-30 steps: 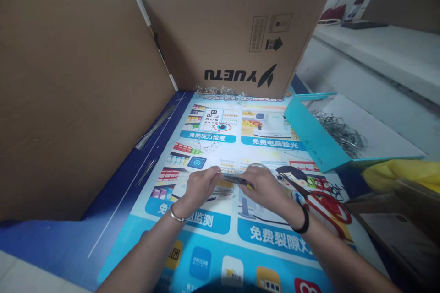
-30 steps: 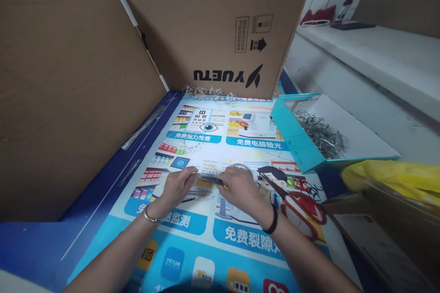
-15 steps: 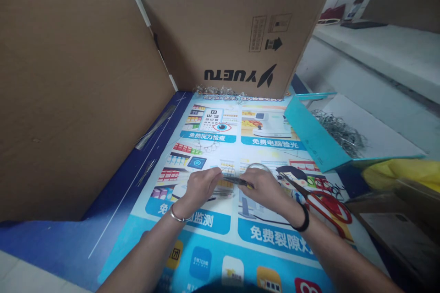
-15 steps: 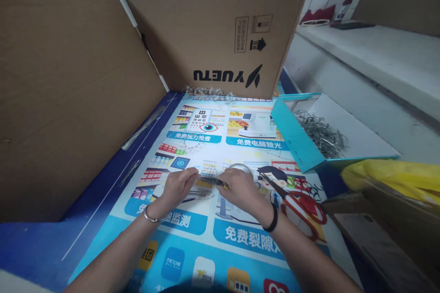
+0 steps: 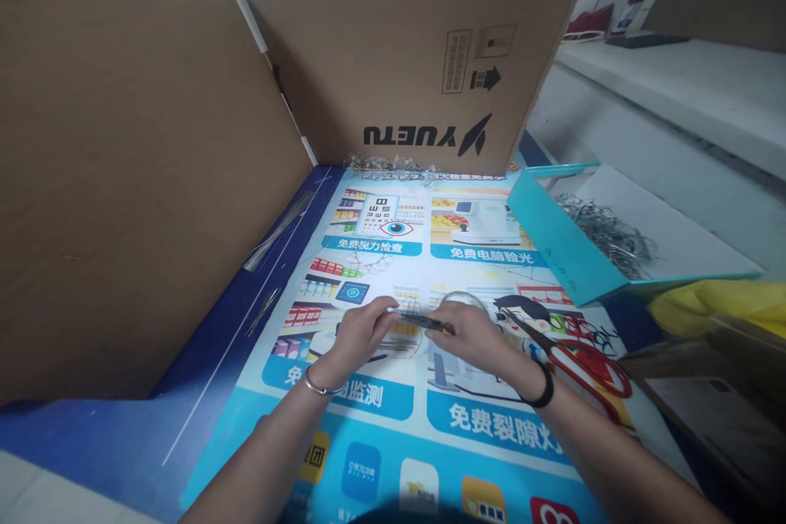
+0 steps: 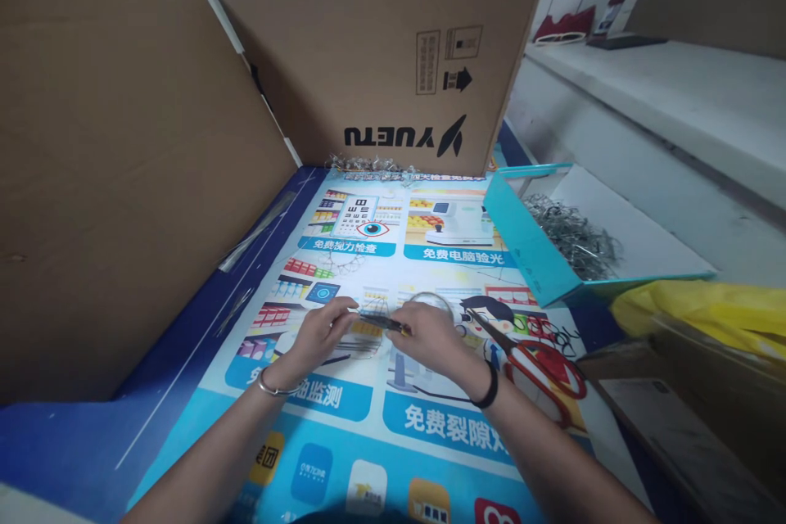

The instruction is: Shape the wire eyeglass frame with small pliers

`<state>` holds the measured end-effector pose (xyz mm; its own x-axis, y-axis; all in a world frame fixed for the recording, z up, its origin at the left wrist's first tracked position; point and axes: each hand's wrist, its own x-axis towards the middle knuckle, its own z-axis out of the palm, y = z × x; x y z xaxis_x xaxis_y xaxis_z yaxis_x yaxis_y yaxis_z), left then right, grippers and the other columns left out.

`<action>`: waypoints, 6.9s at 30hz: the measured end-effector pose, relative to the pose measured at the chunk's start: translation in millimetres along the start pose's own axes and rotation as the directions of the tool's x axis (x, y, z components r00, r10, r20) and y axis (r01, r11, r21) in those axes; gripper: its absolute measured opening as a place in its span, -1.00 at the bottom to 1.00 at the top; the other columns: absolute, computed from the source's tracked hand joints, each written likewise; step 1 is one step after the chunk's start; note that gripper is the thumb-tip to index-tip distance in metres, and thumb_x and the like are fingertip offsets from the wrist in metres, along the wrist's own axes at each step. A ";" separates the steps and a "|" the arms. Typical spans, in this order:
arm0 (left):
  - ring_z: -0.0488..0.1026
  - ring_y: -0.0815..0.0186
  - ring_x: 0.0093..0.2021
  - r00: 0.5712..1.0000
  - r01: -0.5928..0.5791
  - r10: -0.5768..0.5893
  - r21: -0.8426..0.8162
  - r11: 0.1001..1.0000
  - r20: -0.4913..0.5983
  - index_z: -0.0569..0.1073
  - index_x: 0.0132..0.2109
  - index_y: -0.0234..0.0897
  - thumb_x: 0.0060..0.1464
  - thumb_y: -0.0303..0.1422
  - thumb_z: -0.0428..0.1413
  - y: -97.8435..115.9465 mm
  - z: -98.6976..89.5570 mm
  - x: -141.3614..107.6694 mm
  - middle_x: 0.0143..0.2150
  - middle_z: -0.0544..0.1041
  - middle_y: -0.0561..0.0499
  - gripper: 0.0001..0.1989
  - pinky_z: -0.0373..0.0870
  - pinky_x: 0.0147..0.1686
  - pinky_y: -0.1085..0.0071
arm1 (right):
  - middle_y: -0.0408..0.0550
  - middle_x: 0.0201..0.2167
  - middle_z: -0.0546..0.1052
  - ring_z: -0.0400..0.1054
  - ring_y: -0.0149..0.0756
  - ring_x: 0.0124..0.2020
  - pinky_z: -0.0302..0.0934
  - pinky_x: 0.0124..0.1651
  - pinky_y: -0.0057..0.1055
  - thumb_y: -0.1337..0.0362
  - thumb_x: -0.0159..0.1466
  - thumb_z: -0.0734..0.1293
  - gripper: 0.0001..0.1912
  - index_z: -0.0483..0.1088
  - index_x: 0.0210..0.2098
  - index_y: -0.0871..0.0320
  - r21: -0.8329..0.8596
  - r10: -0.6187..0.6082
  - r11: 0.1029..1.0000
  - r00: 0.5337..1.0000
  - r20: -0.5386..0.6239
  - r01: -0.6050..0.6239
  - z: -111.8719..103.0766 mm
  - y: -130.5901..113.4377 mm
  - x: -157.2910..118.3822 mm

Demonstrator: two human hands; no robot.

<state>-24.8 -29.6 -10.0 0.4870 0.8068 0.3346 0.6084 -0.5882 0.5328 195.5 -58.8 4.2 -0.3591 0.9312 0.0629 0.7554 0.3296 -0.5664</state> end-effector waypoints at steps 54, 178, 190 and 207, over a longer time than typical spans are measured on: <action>0.23 0.50 -0.62 0.895 0.411 -0.345 -0.824 0.390 0.283 0.37 -0.45 -0.36 -0.10 -0.17 0.15 -31.1 7.3 107.6 -0.60 0.34 0.10 -0.71 0.11 -0.58 0.54 | -0.20 -0.66 0.31 0.18 -0.42 -0.56 -0.07 -0.51 -0.51 0.15 0.10 0.23 -0.76 0.34 -0.59 0.15 -0.042 0.170 0.984 0.984 -0.056 -0.172 -42.6 25.4 94.8; 0.17 0.53 -0.65 0.922 0.306 -0.383 -0.721 0.622 0.060 0.29 -0.46 -0.29 0.00 -0.22 0.04 -55.6 7.0 101.0 -0.59 0.30 0.16 -0.78 0.10 -0.62 0.56 | -0.04 -0.50 0.41 0.20 -0.29 -0.40 -0.10 -0.34 -0.35 0.48 0.19 0.23 -0.83 0.36 -0.49 0.19 -0.608 -0.335 0.687 0.916 0.220 0.398 0.2 -38.2 62.4; 0.13 0.56 -0.66 0.940 0.341 -0.196 -0.788 0.512 0.280 0.38 -0.35 -0.34 -0.01 -0.19 0.09 -39.9 0.4 96.6 -0.56 0.34 0.13 -0.74 -0.01 -0.65 0.58 | -0.14 -0.51 0.41 0.24 -0.39 -0.46 0.04 -0.41 -0.49 0.20 0.16 0.25 -0.82 0.44 -0.41 0.15 -0.014 0.036 0.999 0.968 -0.247 -0.041 -29.0 19.0 84.4; 0.11 0.55 -0.66 0.932 0.363 -0.189 -0.811 0.459 0.311 0.38 -0.38 -0.34 -0.05 -0.20 0.13 -37.3 0.1 96.7 -0.60 0.29 0.15 -0.75 0.00 -0.64 0.57 | -0.22 -0.61 0.29 0.13 -0.44 -0.54 -0.05 -0.49 -0.50 0.17 0.09 0.29 -0.81 0.40 -0.51 0.17 0.242 0.097 0.969 0.984 -0.152 -0.058 -18.6 27.1 88.2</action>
<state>-0.3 70.3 2.5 0.5333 0.8454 -0.0304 -0.0517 0.0684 0.9963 194.4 35.2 9.6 -0.1968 0.9715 0.1321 0.6199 0.2277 -0.7509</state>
